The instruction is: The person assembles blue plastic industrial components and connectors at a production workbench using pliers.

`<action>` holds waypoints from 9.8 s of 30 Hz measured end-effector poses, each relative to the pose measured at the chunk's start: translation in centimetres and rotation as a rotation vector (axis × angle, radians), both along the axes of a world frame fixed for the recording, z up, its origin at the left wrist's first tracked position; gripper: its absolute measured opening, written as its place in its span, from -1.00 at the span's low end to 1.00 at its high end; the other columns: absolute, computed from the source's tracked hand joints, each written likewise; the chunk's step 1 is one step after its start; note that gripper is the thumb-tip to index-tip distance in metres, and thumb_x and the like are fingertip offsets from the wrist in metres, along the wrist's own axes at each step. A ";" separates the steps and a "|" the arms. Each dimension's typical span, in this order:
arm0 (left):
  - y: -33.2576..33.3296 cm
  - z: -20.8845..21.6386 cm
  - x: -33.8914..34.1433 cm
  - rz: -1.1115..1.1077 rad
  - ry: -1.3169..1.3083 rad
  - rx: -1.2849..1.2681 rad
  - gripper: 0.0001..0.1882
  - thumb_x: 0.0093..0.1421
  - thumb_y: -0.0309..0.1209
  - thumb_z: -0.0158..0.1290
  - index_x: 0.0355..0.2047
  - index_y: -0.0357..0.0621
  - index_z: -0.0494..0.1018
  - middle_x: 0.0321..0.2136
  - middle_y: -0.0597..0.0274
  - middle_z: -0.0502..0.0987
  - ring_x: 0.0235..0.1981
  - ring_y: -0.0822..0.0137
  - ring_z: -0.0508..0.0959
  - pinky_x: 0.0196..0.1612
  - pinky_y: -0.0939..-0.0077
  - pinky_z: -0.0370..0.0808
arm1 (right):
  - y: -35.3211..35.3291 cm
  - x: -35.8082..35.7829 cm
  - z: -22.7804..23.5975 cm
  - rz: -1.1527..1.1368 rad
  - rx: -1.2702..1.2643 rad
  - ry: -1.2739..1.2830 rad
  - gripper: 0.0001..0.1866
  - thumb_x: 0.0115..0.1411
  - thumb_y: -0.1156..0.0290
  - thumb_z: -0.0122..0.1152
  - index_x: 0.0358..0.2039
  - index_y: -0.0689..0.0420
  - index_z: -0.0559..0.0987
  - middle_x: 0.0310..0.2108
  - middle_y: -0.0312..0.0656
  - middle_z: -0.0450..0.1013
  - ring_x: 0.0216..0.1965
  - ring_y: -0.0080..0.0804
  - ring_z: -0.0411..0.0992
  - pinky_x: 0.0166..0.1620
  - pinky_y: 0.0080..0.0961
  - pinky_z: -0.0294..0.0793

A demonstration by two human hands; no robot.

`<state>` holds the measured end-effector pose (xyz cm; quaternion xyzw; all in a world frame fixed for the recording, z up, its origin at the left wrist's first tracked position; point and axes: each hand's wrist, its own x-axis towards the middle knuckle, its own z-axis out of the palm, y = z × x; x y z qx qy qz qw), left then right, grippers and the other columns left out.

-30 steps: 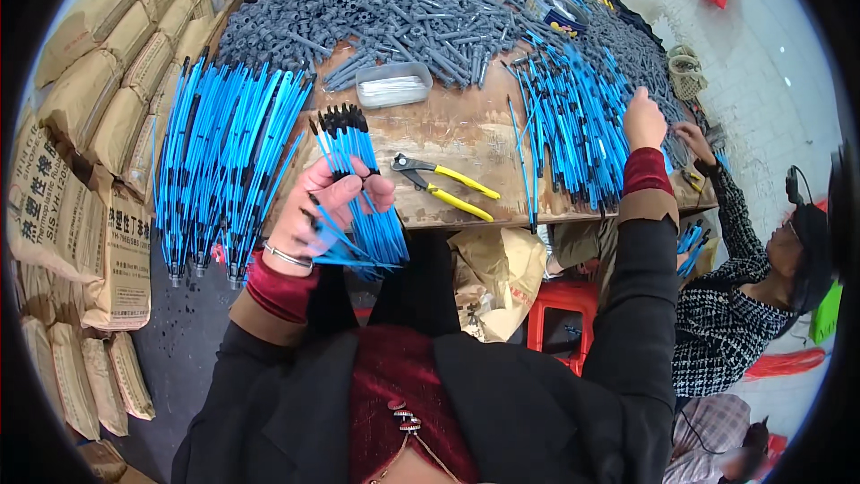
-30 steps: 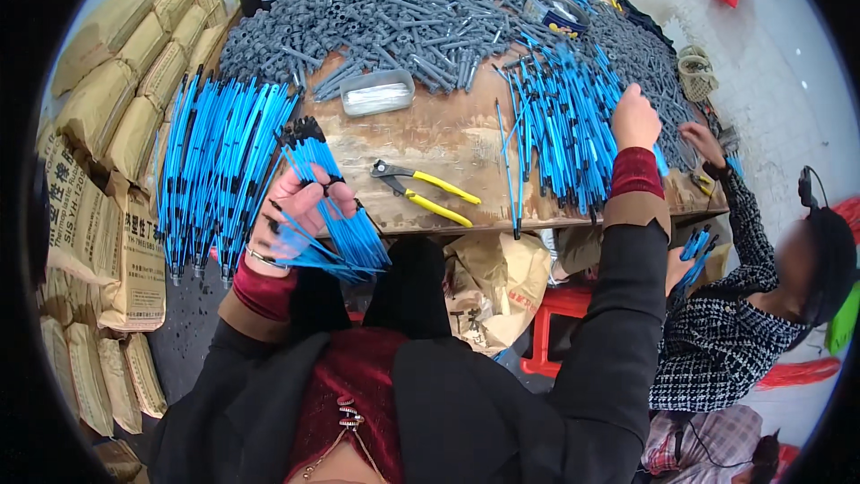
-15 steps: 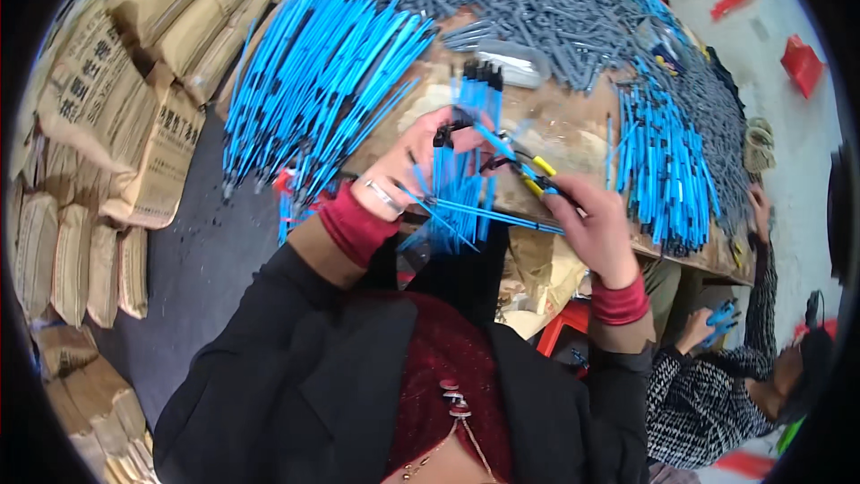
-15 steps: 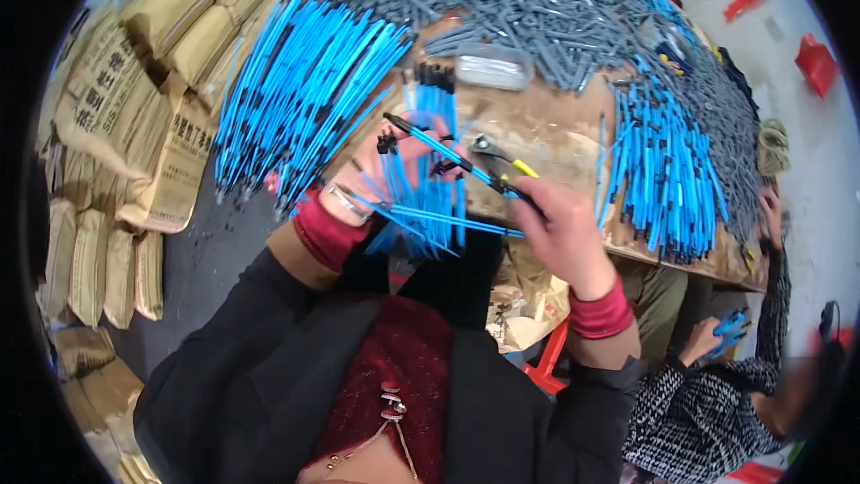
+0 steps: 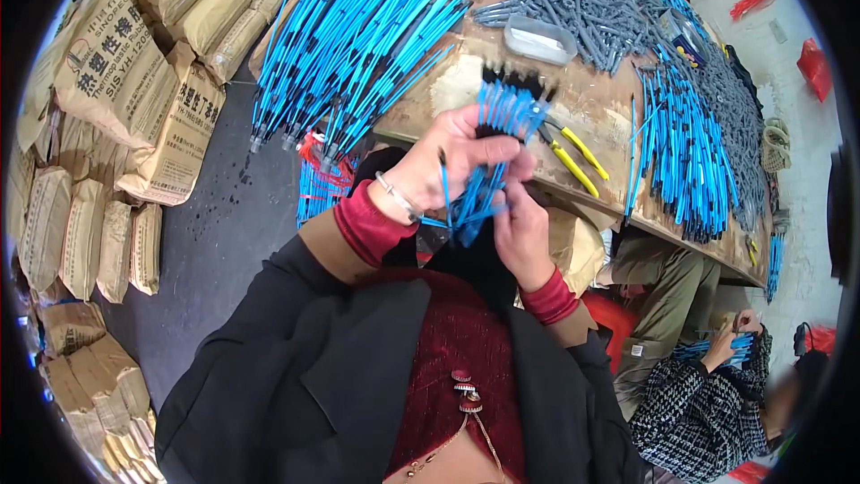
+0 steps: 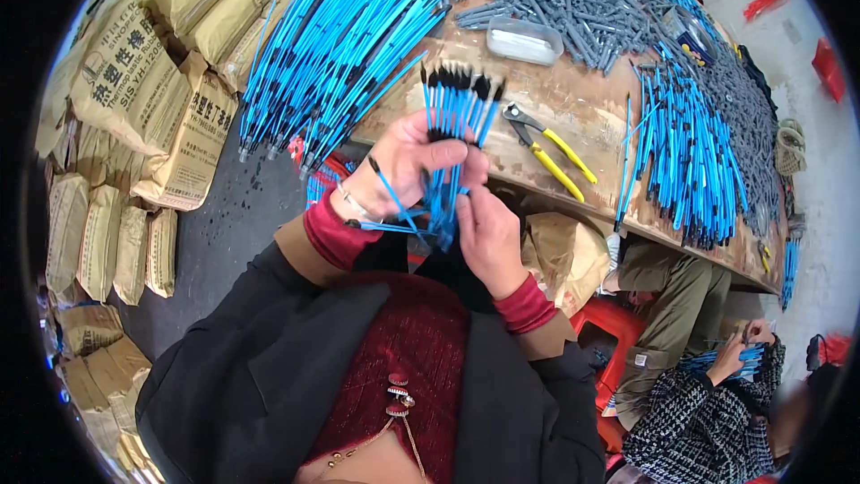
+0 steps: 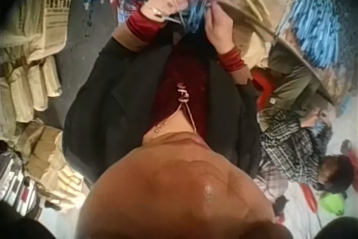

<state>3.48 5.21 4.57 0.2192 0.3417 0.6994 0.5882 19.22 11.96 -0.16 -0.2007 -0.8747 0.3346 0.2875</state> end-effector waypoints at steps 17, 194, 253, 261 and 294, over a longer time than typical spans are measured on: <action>-0.5 -3.2 1.3 0.092 0.250 0.068 -0.81 0.18 -0.57 -0.01 -0.19 -0.25 0.45 -0.33 0.18 0.55 -0.28 0.40 0.55 -0.17 0.53 0.48 | 4.9 -4.0 8.9 0.167 0.027 0.334 -0.74 0.25 0.45 -0.03 -0.08 0.27 0.45 -0.19 -0.19 0.47 -0.17 -0.44 0.42 -0.10 -0.53 0.39; -0.5 -4.2 -1.6 0.011 0.781 0.156 -0.76 0.08 -0.65 0.02 -0.22 -0.28 0.53 -0.24 0.13 0.58 -0.27 0.41 0.56 -0.16 0.57 0.46 | 12.3 -6.2 10.0 0.236 -0.367 0.137 -0.87 0.17 0.52 0.00 -0.34 0.25 0.52 -0.40 -0.26 0.40 -0.46 -0.65 0.33 -0.37 -0.72 0.31; -0.6 -3.8 -1.4 0.005 0.691 0.083 -0.80 0.08 -0.64 0.04 -0.26 -0.27 0.54 -0.30 0.20 0.59 -0.22 0.40 0.53 -0.10 0.55 0.41 | 6.6 -1.1 8.7 0.107 0.284 0.084 -0.74 -0.09 0.75 0.14 -0.33 0.24 0.54 -0.45 -0.14 0.36 -0.43 -0.27 0.38 -0.38 -0.51 0.37; -0.3 -3.6 -1.2 0.025 0.710 0.089 -0.81 0.09 -0.64 0.04 -0.27 -0.26 0.54 -0.31 0.22 0.59 -0.25 0.43 0.53 -0.12 0.56 0.42 | 6.3 -1.4 9.8 0.075 0.509 0.034 -0.72 -0.11 0.76 0.15 -0.33 0.22 0.56 -0.44 -0.16 0.38 -0.42 -0.32 0.37 -0.38 -0.53 0.35; -0.6 -3.8 -0.8 0.051 0.655 0.080 -0.81 0.10 -0.63 0.03 -0.25 -0.27 0.53 -0.32 0.23 0.58 -0.27 0.46 0.53 -0.13 0.55 0.43 | 4.5 -2.8 7.9 0.058 0.179 0.180 -0.71 -0.11 0.77 0.12 -0.32 0.25 0.53 -0.44 -0.12 0.38 -0.45 -0.26 0.40 -0.39 -0.50 0.40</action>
